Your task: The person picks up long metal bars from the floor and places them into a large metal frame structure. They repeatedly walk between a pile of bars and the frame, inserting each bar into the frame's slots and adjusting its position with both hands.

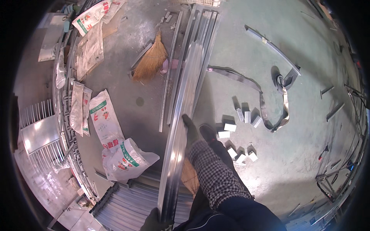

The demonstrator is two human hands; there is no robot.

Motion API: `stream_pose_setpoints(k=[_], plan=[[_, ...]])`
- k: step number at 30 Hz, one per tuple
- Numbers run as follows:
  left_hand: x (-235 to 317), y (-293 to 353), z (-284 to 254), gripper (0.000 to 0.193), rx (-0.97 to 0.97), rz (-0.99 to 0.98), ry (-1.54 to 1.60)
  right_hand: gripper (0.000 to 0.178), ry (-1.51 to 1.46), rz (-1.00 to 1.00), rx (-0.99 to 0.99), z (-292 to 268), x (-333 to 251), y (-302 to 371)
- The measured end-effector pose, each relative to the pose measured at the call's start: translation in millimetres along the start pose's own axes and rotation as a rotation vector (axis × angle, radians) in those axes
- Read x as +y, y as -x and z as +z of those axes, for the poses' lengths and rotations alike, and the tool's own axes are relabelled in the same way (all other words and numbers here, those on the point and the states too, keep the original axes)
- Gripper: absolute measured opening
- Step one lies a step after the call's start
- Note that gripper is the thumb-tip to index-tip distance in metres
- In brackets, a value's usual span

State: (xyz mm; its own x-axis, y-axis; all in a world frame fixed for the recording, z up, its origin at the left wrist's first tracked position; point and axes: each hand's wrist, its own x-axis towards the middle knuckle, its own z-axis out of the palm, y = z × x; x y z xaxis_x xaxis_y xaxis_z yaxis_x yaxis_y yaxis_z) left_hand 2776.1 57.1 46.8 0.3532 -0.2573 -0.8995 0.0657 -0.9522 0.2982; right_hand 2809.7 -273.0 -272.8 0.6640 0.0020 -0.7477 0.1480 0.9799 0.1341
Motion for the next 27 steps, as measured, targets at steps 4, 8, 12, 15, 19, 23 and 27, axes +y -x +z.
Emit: stream_pose_setpoints(k=[4,8,12,15,19,23,27], plan=[[-81.2,53.8,16.7,0.062,0.002,-0.083,-0.138,0.066,-0.013,-0.034,0.012,-42.1,49.8,67.3],[-164.3,61.9,32.3,0.068,0.036,0.182,-0.230,0.069,-0.045,-0.020,-0.049,-69.6,52.2,146.4],[-164.5,23.1,29.2,0.072,-0.003,0.447,-0.393,0.069,-0.118,-0.283,-0.087,-79.3,24.4,239.2],[-96.7,-1.9,22.7,0.072,-0.085,0.509,-0.474,0.071,-0.121,-0.428,-0.303,-82.2,1.7,333.5],[24.5,5.9,47.2,0.072,-0.213,0.599,-0.631,0.077,-0.030,-0.632,-0.420,-89.3,-4.2,481.0],[143.5,31.2,110.6,0.072,-0.377,0.711,-0.819,0.093,-0.042,-0.880,-0.453,-129.0,30.8,620.9],[219.0,65.4,194.5,0.072,-0.524,0.789,-1.011,0.097,-0.182,-1.365,-0.303,-215.0,18.2,710.3]])
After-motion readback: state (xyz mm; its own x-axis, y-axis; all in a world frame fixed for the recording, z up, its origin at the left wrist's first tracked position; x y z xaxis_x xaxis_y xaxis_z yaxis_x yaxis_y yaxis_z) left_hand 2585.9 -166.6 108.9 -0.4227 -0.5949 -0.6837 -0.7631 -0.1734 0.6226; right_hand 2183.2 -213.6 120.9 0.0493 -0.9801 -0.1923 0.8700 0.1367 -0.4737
